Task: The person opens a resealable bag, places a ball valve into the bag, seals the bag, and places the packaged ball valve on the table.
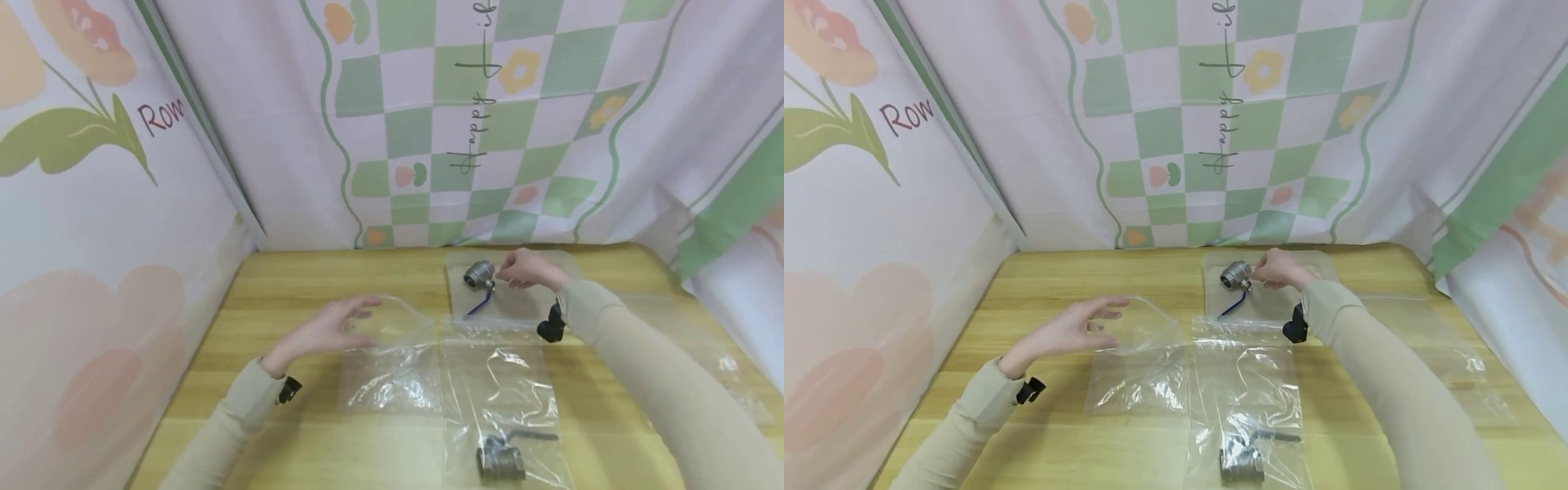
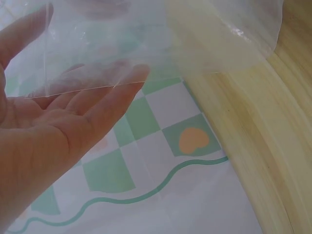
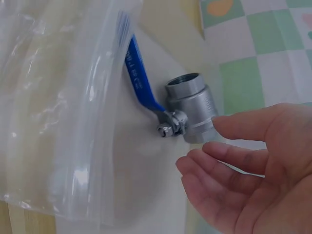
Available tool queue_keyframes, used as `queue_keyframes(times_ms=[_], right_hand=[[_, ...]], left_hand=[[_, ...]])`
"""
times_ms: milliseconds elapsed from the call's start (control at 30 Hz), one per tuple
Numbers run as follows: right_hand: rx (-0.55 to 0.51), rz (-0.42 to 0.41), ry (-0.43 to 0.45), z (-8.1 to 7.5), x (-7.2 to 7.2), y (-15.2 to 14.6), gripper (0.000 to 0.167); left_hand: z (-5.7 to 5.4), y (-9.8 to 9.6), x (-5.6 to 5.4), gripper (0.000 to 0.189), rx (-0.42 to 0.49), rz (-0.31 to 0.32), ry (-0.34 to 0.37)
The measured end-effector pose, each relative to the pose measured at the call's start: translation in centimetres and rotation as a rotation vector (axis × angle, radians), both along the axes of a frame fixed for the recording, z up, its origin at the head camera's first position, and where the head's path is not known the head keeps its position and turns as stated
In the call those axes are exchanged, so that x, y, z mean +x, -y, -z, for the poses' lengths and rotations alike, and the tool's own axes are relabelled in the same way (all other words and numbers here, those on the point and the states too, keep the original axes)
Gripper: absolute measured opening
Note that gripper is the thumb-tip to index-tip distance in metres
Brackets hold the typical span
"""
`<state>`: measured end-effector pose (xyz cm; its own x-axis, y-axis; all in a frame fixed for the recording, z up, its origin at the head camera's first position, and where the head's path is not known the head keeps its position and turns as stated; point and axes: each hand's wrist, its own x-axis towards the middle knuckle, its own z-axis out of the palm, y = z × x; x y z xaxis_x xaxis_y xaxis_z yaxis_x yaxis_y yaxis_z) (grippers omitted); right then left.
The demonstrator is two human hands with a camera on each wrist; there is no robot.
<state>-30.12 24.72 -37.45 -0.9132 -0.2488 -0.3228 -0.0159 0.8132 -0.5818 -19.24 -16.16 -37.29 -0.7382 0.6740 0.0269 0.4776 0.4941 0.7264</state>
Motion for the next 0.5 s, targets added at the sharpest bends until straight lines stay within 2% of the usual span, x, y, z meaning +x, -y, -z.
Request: queue_keyframes(times_ms=[167, 500], right_hand=[[-0.009, 0.002, 0.083, 0.5, -0.3, 0.1, 0.034], [-0.043, 0.049, 0.166, 2.1, -1.2, 0.5, 0.033]], left_hand=[[-0.2, 0.0, 0.0, 0.073, -0.020, 0.001, -0.018], [-0.2, 0.0, 0.0, 0.072, -0.025, 0.009, -0.014]])
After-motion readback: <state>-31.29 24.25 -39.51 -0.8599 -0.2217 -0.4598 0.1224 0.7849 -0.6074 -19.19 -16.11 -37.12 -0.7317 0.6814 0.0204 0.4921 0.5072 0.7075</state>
